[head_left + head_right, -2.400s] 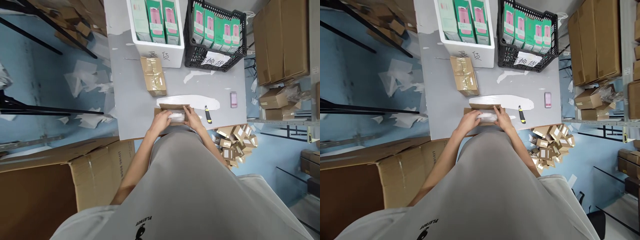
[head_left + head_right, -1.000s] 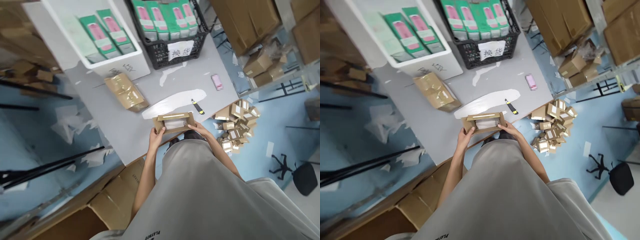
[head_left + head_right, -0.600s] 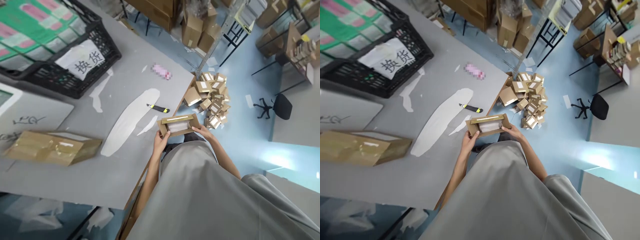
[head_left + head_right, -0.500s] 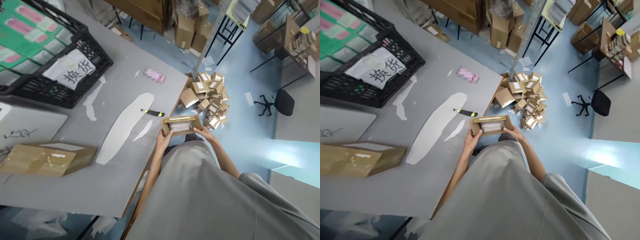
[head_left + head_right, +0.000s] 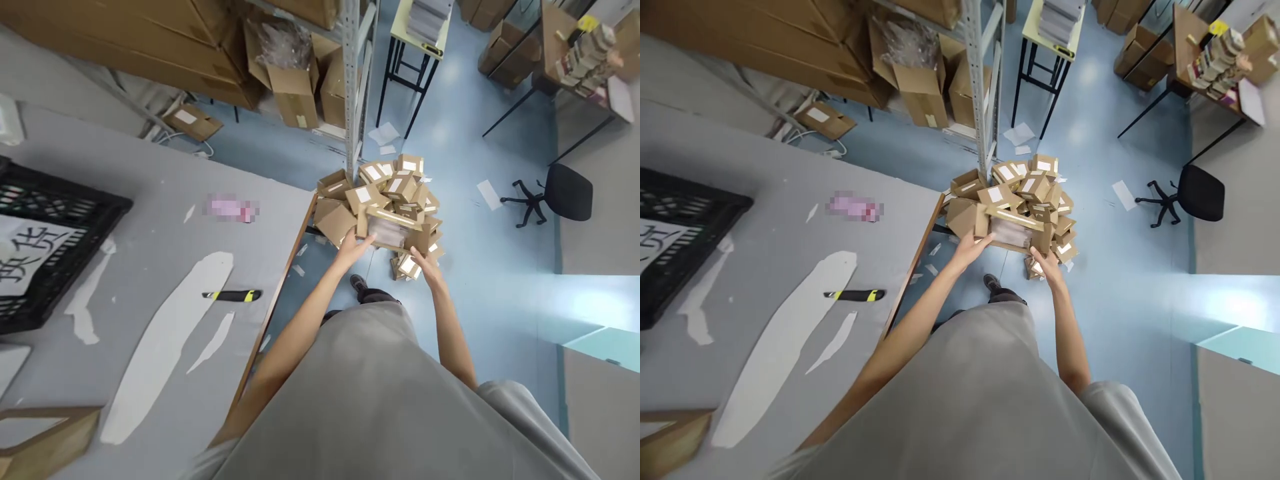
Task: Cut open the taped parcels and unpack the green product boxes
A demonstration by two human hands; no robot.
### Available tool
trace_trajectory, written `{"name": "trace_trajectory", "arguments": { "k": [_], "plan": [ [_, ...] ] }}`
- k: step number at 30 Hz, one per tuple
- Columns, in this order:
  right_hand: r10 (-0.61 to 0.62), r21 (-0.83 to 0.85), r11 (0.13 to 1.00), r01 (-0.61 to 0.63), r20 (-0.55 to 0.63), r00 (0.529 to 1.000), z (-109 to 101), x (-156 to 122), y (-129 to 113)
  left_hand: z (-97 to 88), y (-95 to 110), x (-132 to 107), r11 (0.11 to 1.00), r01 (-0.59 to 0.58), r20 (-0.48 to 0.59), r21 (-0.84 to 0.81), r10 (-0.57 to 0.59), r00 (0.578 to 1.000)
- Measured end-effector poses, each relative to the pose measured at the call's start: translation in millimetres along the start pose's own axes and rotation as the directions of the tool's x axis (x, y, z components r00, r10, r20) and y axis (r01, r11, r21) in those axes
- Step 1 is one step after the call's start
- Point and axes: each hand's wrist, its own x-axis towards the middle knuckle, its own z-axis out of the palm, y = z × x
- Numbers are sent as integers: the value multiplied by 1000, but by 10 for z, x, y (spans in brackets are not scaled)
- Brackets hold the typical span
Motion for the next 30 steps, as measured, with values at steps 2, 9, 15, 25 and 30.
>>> {"name": "trace_trajectory", "arguments": {
  "k": [2, 9, 15, 25, 30],
  "plan": [
    [-16, 119, 992, 30, -121, 993, -172, 246, 9, 307, 293, 411, 996, 16, 105, -82, -8, 994],
    [106, 287, 958, 19, -414, 904, -284, 749, 166, 1128, 766, 1003, 974, -106, 270, -200, 159, 950],
    [174, 262, 958, -121, -189, 966, 251, 794, 362, 670, 38, 278, 972, 82, 133, -218, -54, 990],
    [157, 56, 979, -196, 408, 899, 1925, 668, 96, -301, -742, -1217, 877, 195, -296, -438, -346, 890],
    [190, -183, 981, -69, 808, 557, 2922, -70, -64, -814, -993, -2075, 867, 51, -567, -496, -368, 737]
  ]
}}
